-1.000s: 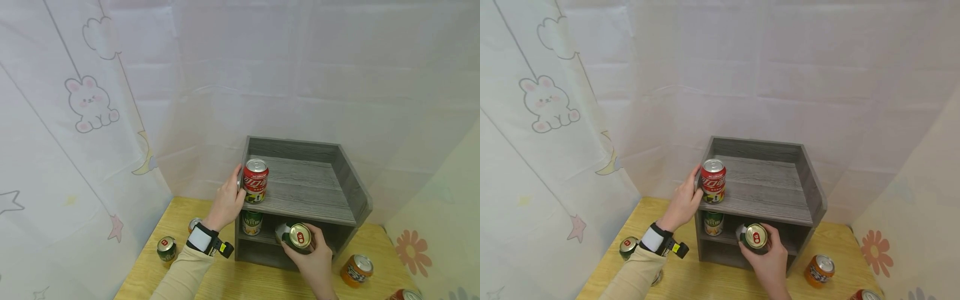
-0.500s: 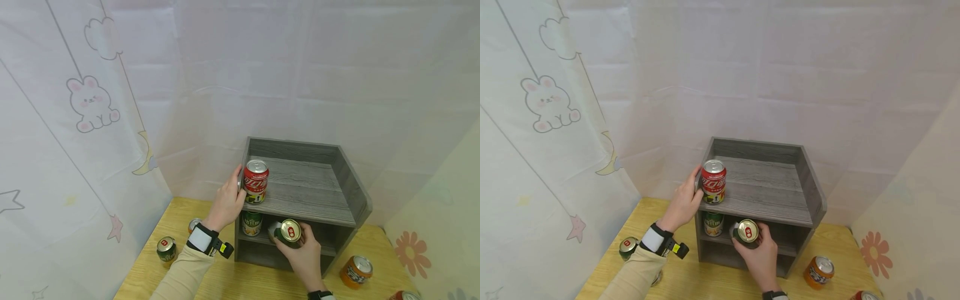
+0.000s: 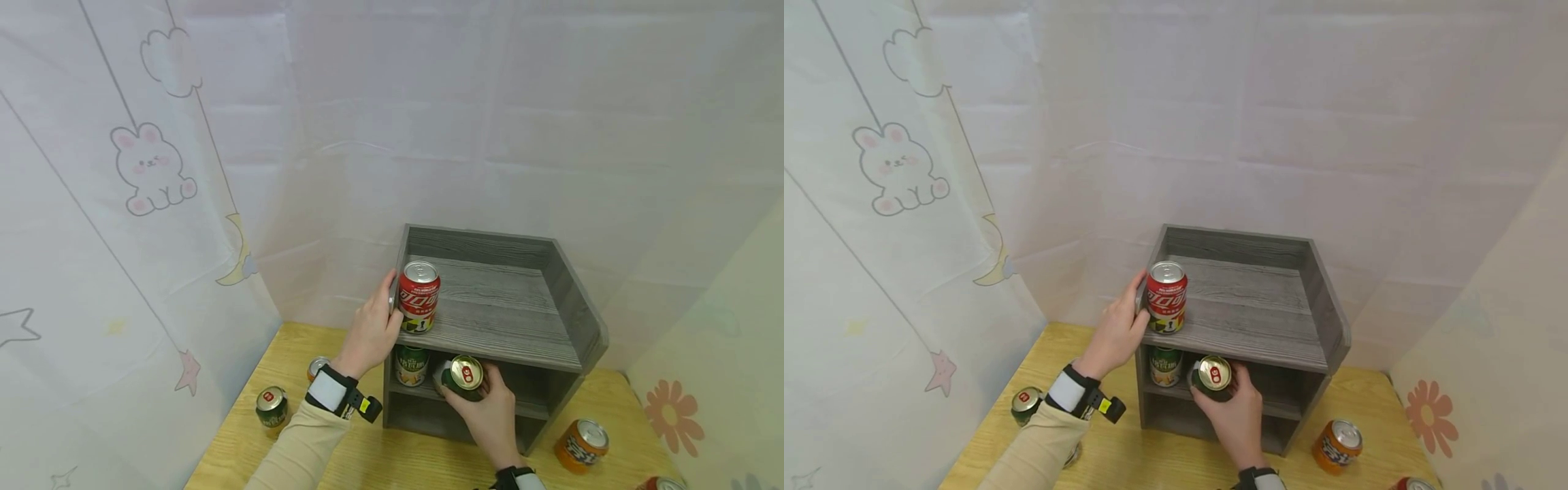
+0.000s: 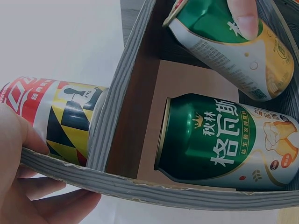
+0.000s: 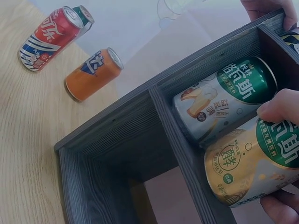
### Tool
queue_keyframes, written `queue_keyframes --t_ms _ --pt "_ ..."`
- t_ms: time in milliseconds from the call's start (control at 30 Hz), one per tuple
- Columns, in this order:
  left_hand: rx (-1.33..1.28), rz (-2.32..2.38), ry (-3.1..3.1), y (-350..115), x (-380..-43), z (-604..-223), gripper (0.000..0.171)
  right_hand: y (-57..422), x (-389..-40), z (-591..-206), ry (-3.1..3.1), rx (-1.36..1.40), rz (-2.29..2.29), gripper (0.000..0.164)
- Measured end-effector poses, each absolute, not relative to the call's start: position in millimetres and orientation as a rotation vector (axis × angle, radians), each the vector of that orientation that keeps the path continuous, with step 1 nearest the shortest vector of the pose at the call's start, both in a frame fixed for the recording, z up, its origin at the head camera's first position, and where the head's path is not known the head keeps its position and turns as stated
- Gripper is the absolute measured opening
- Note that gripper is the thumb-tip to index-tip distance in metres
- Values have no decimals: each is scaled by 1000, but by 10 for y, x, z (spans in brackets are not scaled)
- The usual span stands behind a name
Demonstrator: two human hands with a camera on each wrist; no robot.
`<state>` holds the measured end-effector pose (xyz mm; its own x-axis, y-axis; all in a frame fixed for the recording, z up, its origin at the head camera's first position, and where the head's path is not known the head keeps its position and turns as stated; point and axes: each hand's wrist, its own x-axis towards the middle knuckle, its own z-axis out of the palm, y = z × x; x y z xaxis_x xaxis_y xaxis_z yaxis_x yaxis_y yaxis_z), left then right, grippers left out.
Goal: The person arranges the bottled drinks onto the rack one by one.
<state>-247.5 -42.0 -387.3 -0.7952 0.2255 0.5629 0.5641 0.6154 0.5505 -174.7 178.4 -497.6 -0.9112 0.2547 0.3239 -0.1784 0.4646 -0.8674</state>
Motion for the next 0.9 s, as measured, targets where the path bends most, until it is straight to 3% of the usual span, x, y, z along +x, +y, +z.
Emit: queue_keyframes --t_ms 900 --pt "-640 -1034 -2377 -427 -2477 -3880 66 1782 -1945 -4979 -2420 30 1212 70"
